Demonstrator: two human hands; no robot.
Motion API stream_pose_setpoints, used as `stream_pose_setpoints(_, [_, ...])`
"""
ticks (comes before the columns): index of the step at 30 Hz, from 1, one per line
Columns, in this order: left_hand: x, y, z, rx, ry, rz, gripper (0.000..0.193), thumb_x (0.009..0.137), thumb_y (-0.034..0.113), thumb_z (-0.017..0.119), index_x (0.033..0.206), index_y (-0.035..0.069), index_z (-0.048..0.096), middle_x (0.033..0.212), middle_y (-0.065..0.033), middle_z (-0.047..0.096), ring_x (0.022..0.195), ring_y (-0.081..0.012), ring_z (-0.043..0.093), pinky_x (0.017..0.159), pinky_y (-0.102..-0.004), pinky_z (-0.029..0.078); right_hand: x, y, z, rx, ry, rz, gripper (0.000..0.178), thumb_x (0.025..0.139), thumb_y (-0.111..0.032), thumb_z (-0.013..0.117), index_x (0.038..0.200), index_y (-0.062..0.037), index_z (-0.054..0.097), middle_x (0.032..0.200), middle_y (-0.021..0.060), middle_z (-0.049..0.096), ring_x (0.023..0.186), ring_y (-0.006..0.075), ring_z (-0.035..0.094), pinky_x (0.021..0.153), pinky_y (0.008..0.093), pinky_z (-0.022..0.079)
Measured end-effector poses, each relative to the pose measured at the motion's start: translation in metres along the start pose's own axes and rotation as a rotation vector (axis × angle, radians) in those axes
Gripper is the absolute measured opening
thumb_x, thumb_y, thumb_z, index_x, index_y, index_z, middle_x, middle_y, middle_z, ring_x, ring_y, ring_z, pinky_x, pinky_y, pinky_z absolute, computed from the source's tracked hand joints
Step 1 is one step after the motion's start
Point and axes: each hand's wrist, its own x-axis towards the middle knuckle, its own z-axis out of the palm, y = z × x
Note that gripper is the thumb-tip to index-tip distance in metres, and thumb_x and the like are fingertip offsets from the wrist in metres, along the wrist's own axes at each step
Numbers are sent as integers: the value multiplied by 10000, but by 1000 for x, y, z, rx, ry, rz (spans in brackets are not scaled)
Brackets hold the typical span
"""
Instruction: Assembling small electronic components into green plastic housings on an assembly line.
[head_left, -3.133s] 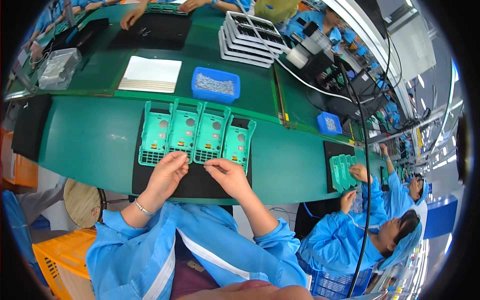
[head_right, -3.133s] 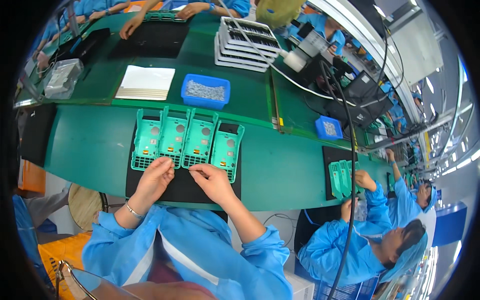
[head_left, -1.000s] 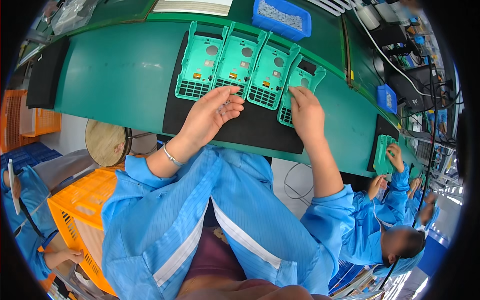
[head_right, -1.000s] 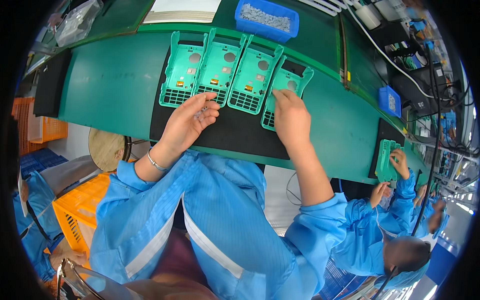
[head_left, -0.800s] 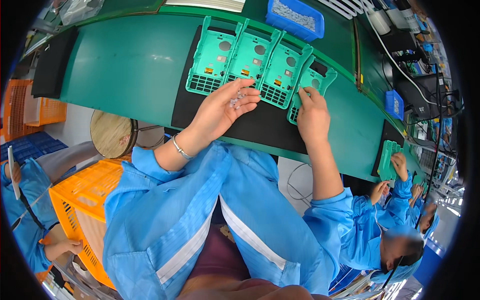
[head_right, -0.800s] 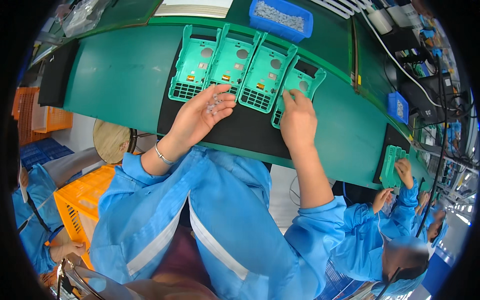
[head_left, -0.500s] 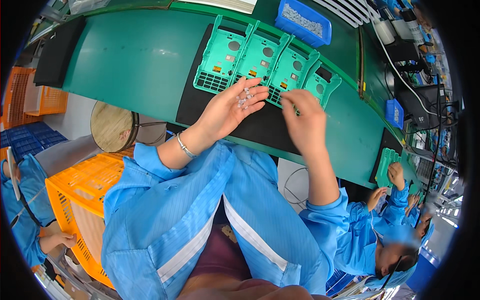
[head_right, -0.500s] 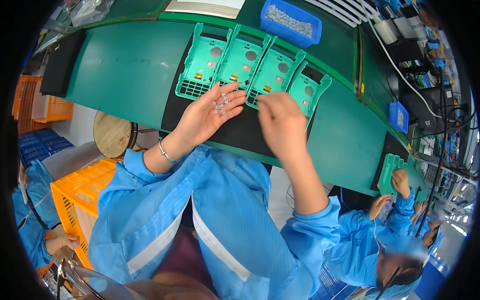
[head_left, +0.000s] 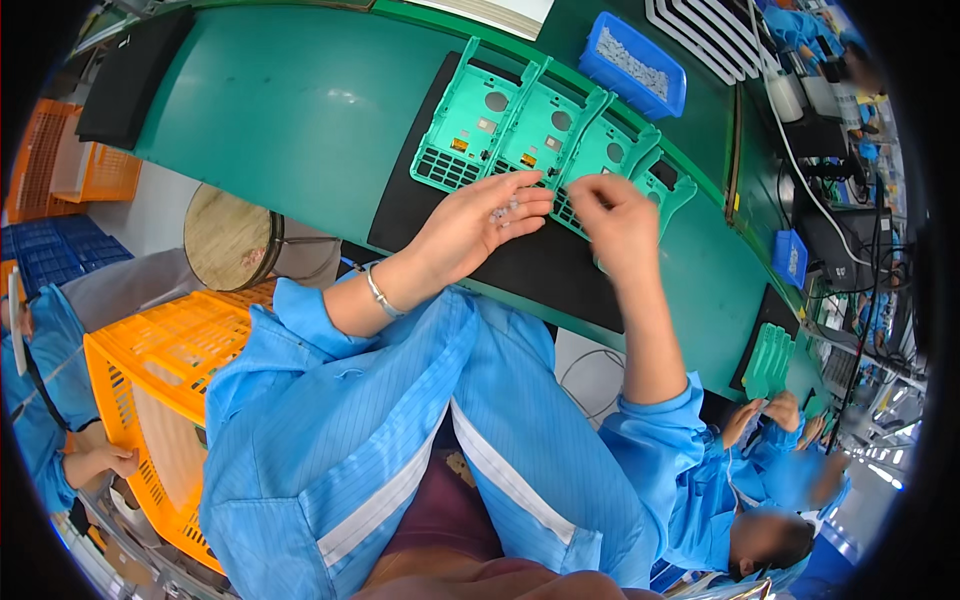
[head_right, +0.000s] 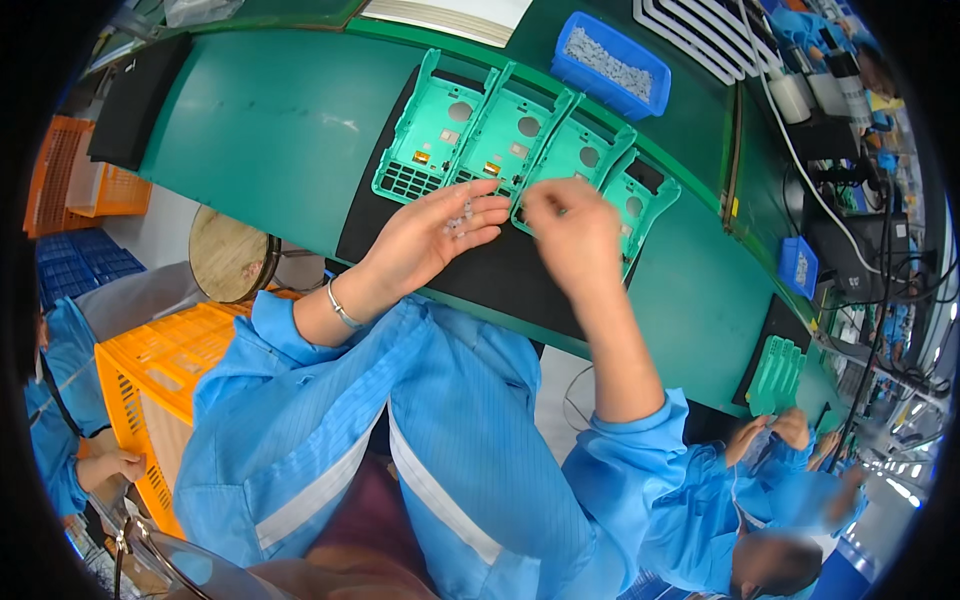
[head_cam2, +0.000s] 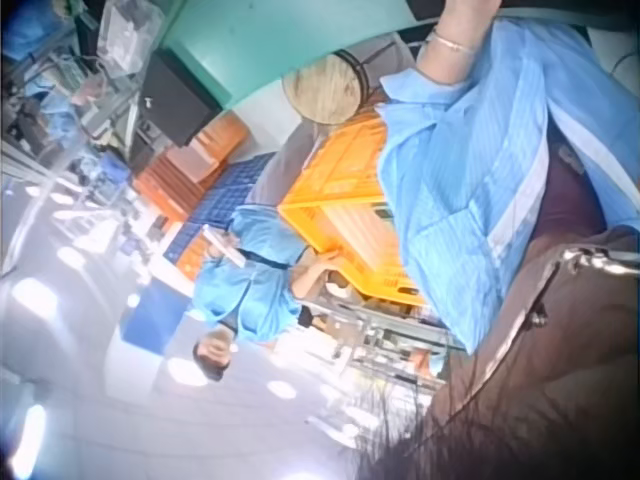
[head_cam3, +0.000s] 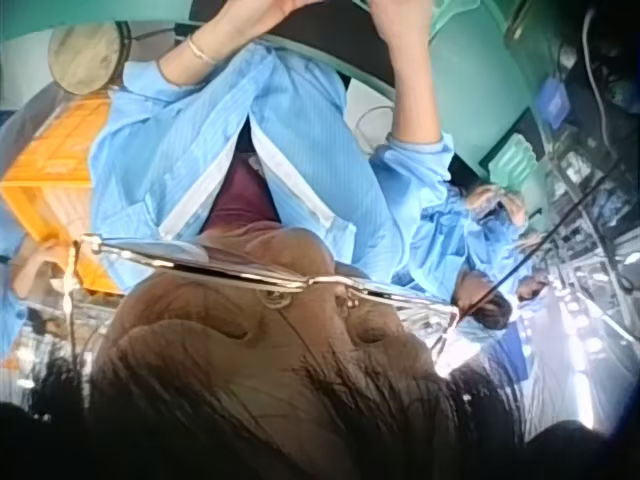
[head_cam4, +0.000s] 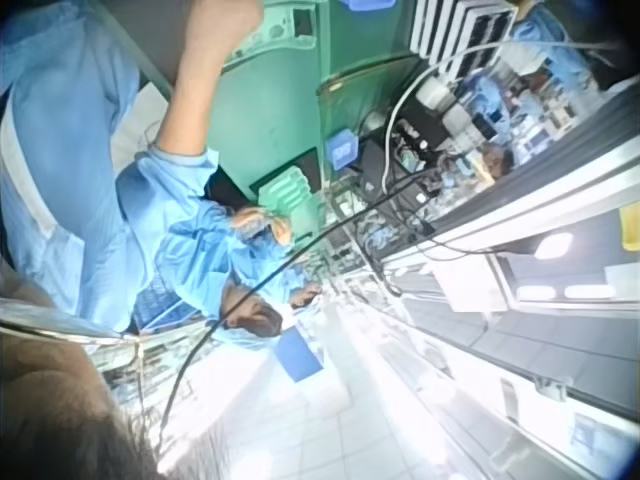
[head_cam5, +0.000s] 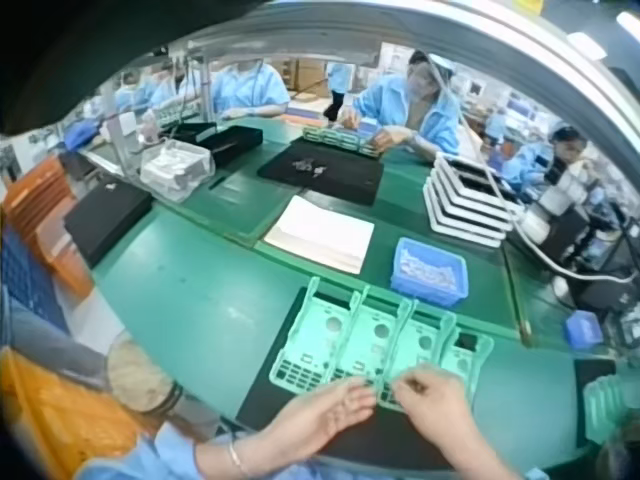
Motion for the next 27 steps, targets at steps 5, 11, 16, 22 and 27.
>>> stream_pose_setpoints(5, [-1,1,-6,56,-8,5,348,957,186,445,1238,-20,455,1115,-137,565,1004,-179,569,897,-316,470,37,16,-9,-158,-9,245,236,767,-240,578,828,-29,664,761,141,654,707,283,622,689,371,480])
stream_pose_setpoints(11, [-4,6,-10,84,66,4,223,946,185,479,1070,7,533,963,-87,596,849,-137,594,771,-258,497,62,28,0,-371,-77,221,250,749,-245,541,824,-42,667,787,159,655,755,324,619,703,396,479])
stream_pose_setpoints(16, [-7,10,-18,151,46,31,249,937,195,506,1119,31,551,902,-44,596,788,-99,581,706,-218,478,75,32,-4,-410,-171,159,232,725,-231,554,806,-49,672,798,150,657,766,317,619,708,391,481])
stream_pose_setpoints(22, [-12,16,-11,64,24,10,255,946,157,475,1145,8,531,955,-68,592,854,-124,584,772,-251,487,72,26,0,-377,-181,182,216,704,-215,571,802,-57,681,794,133,660,758,291,623,709,370,483])
stream_pose_setpoints(27, [-11,15,-16,76,57,43,258,947,144,466,1152,0,527,981,-80,597,867,-126,590,781,-256,494,70,37,0,-264,-130,278,224,698,-222,586,805,-49,681,785,128,662,747,275,628,704,362,483])
